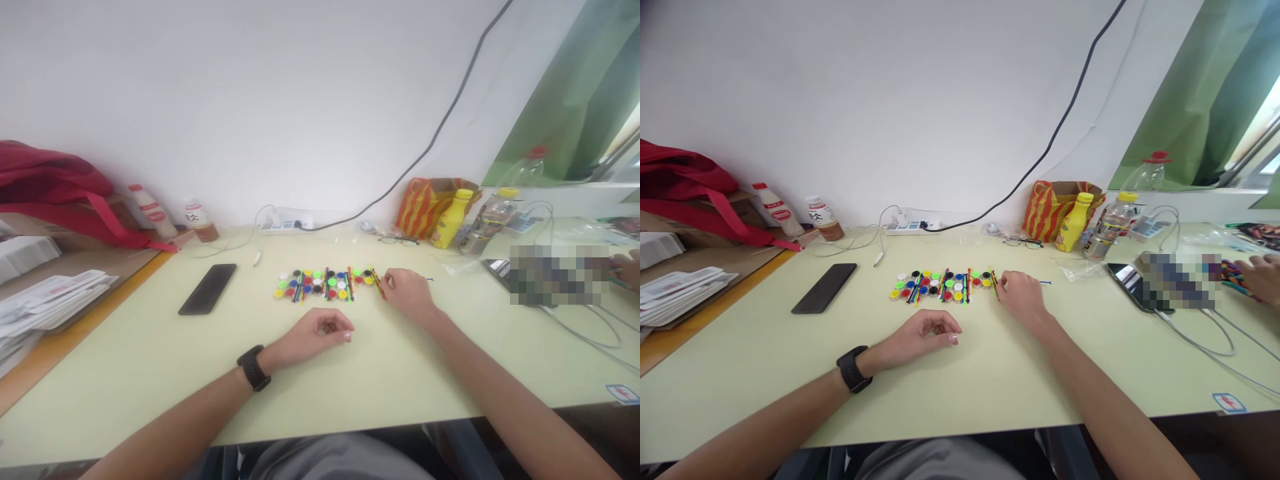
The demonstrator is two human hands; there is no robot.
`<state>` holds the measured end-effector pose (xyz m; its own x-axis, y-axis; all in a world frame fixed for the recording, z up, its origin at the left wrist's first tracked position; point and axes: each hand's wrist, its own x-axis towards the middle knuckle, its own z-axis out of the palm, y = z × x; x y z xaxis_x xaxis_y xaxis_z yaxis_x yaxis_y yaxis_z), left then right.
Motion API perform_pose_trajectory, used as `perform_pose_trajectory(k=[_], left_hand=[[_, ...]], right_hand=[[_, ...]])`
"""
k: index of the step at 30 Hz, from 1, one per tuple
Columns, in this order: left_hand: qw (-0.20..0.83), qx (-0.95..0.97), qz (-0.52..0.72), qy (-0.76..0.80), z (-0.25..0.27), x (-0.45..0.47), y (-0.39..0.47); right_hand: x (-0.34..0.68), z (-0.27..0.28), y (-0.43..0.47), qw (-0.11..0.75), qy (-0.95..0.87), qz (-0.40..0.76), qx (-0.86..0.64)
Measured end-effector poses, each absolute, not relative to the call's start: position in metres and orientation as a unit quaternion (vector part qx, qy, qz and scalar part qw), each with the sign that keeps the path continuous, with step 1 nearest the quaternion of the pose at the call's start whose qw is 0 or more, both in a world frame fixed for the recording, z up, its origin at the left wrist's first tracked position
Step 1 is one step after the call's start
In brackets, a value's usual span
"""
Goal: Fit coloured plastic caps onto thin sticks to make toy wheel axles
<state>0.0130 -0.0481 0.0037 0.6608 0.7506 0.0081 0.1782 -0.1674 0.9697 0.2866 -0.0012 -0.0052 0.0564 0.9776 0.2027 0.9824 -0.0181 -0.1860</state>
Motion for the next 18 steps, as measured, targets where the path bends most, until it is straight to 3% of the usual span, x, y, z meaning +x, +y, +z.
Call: perform_pose_trajectory(k=[12,18], left_hand=[[0.559,0.726,0.247,0.317,0.004,0.013,-0.047],[0.556,0.727,0.241,0.322,0.004,0.011,-0.047]], right_hand=[[0.284,-0.01,0.0,0.15,-0.701,-0.006,-0.697],[0.294,-0.005,0.002,0.279,-0.654,0.012,-0.703]])
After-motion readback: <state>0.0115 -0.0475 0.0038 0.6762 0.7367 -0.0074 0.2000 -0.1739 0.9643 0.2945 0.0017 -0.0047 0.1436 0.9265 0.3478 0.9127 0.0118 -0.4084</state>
